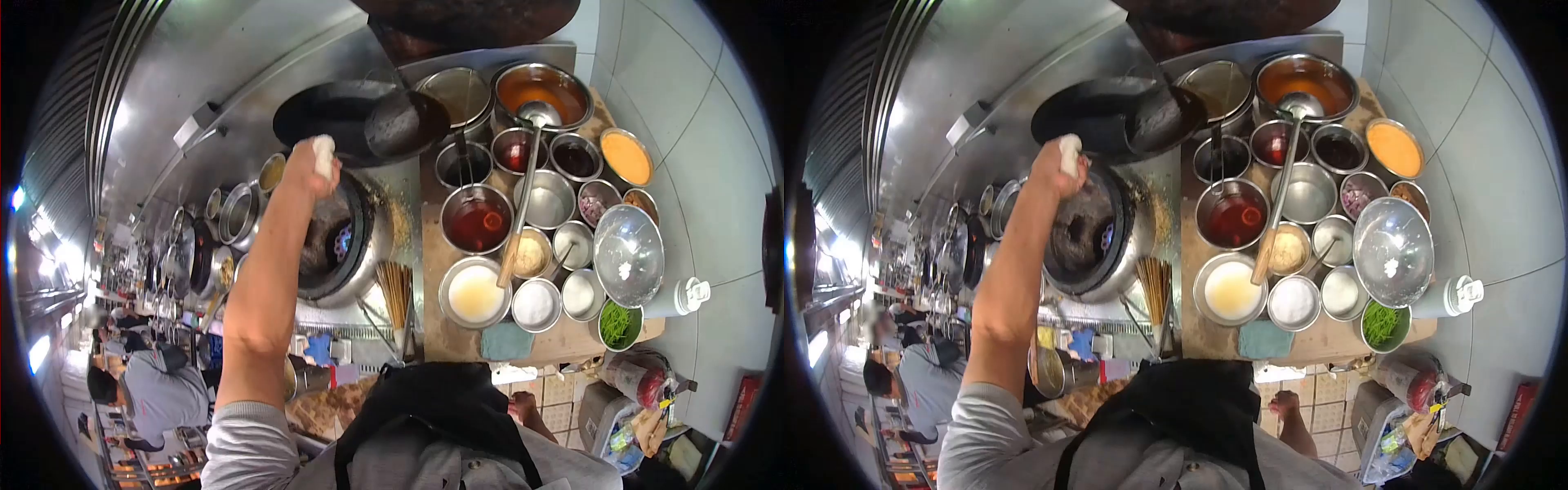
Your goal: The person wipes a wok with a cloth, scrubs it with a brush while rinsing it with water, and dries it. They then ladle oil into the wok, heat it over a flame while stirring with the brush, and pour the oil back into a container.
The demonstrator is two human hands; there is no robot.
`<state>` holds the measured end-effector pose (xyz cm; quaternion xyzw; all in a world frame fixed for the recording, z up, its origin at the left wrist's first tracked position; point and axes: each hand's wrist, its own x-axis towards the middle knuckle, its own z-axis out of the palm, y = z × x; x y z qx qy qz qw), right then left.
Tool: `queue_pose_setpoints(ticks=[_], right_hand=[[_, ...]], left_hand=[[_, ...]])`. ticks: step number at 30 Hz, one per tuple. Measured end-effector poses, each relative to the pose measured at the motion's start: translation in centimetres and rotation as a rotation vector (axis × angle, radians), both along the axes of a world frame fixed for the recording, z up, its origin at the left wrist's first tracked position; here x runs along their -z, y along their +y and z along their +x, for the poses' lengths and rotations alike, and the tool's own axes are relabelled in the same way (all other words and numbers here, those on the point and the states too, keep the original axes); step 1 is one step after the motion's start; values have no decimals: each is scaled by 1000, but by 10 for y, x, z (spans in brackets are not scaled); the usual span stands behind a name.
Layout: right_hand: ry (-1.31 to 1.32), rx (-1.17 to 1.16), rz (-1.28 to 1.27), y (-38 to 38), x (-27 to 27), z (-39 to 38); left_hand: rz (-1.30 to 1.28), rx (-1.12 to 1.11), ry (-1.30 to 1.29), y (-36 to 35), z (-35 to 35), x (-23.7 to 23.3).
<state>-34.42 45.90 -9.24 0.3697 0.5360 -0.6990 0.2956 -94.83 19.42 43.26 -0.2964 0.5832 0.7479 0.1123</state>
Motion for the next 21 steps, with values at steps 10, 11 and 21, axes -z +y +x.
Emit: queue_pose_setpoints(ticks=[10,11,21], right_hand=[[-270,203,-305,5,28,-1],[-266,202,-303,5,22,-4],[-331,152,7,-17,-3,-12]], left_hand=[[-156,0,34,22,-5,-38],[-192,-3,34,24,-7,-42],[-393,-45,84,48,-26,-62]])
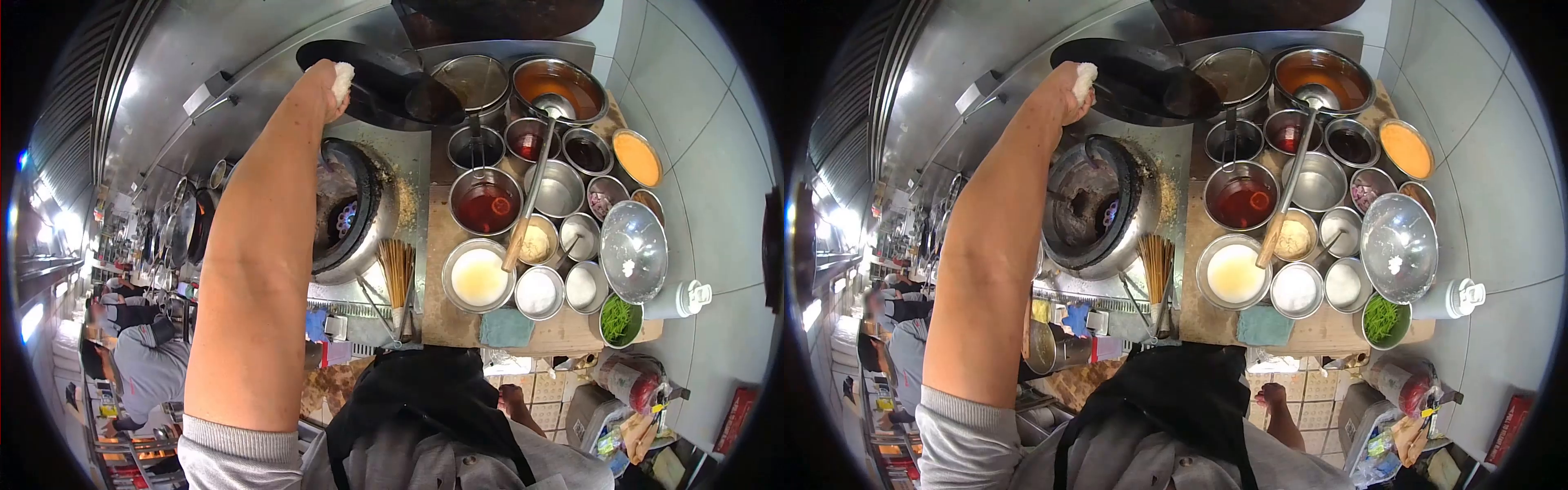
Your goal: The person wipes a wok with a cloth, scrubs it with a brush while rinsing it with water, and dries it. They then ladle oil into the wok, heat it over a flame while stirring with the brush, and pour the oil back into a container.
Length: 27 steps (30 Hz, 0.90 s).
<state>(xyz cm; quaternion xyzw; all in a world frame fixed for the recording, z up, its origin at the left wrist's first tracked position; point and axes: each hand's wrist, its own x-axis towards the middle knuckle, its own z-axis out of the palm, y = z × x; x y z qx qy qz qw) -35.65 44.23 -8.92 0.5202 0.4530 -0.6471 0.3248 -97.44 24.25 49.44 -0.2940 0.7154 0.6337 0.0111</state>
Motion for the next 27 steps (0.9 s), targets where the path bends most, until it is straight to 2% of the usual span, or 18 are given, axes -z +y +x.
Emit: queue_pose_setpoints(ticks=[5,10,12,14,15,17,18,20,22,24,26,27], right_hand=[[15,42,-118,-6,5,14],[-1,144,-133,-13,1,15],[-13,169,-137,-12,-4,17],[271,339,-277,-8,-16,21],[275,339,-274,-4,-24,19],[490,-632,-206,14,-85,-16],[480,-586,-279,25,-108,-29],[333,-686,-348,41,-203,-83],[525,-759,-160,55,-276,-123],[714,-595,193,56,-336,-162],[1049,-483,642,50,-355,-205],[1010,-482,876,44,-365,-234]], left_hand=[[-142,80,-5,-1,-15,-6],[-189,168,30,-2,-29,-5],[-218,78,30,4,-22,-8],[-211,97,9,2,-25,-9],[-212,106,-12,-1,-27,-10],[-215,101,22,-3,-25,-12],[-221,100,48,-4,-23,-11],[-209,95,83,-8,-24,-10],[-195,81,121,-16,-29,-6],[-47,110,229,-35,-30,7],[92,40,303,-52,-14,19],[89,26,249,-62,-1,24]])
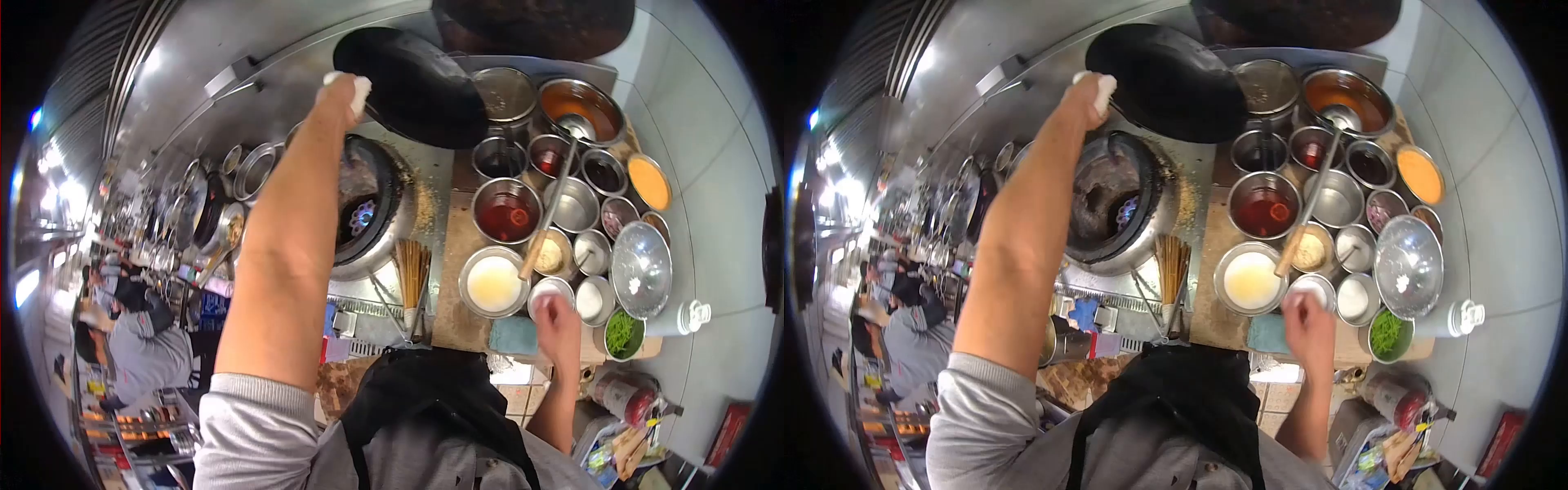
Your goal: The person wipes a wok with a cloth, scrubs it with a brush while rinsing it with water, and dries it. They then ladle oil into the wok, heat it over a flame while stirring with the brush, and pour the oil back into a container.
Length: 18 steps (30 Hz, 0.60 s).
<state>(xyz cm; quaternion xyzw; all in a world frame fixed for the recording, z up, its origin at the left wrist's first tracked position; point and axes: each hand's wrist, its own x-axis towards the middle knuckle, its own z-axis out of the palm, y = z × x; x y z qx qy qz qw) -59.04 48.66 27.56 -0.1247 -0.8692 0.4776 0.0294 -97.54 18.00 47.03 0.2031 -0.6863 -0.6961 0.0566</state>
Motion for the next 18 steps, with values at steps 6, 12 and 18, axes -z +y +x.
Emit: queue_pose_setpoints(ticks=[6,12,18], right_hand=[[-74,237,527,-19,23,-123],[-104,173,372,24,96,-164],[18,366,526,35,106,-171]], left_hand=[[373,-82,-130,-110,84,96],[508,-191,-188,-187,211,169],[606,-266,-177,-244,276,203]])
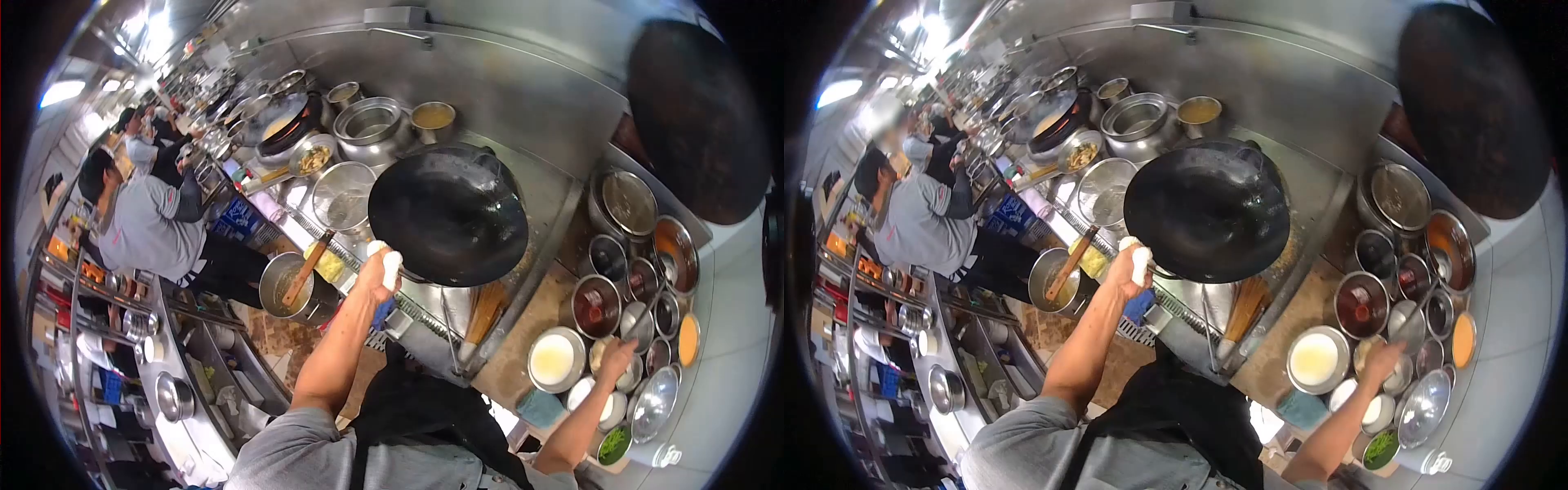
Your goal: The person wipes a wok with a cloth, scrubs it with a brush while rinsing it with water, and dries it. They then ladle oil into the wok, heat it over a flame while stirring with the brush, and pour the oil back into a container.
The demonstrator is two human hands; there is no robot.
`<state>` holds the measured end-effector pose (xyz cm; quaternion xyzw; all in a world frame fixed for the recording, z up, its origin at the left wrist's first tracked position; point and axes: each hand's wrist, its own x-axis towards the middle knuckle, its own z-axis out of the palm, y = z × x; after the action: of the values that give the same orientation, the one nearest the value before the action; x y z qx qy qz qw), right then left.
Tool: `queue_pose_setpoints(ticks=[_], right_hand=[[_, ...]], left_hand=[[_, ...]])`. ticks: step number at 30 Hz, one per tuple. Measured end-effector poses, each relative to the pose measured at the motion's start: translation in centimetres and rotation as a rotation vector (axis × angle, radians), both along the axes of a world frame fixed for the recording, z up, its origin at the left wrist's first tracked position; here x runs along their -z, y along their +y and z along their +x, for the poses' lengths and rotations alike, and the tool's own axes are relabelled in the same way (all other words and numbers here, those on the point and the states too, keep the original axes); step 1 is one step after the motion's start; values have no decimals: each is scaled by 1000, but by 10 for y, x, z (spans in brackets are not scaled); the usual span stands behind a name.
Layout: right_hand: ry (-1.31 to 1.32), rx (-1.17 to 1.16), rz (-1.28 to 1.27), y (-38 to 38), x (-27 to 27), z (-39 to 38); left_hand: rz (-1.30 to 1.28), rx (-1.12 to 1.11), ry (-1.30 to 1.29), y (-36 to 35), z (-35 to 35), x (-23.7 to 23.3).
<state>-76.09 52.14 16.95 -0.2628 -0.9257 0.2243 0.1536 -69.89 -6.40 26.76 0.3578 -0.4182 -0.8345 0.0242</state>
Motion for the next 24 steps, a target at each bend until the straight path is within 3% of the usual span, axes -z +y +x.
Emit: queue_pose_setpoints(ticks=[1,3,5,7,9,10,11,13,19,21,24], right_hand=[[-102,20,-69,-6,-29,4],[52,33,67,-9,-34,12],[-19,96,173,-32,-70,22],[132,38,264,-25,-70,26],[203,68,70,-97,-129,37],[421,-114,207,-82,-112,30],[240,-33,-404,-130,-149,32],[348,-237,-885,-216,-181,19],[195,-582,-1428,-445,-240,-88],[152,-672,-1399,-510,-258,-136],[115,-811,-1405,-594,-276,-217]], left_hand=[[25,-20,-16,-11,5,7],[122,-64,-8,-31,10,20],[100,-49,44,-51,11,42],[154,-15,35,-73,6,60],[183,22,80,-91,-1,81],[151,21,28,-97,-6,88],[131,11,15,-100,-10,91],[119,70,-9,-104,-16,83],[116,138,-47,-119,-40,107],[235,77,-27,-118,-45,121],[165,160,-65,-121,-50,129]])
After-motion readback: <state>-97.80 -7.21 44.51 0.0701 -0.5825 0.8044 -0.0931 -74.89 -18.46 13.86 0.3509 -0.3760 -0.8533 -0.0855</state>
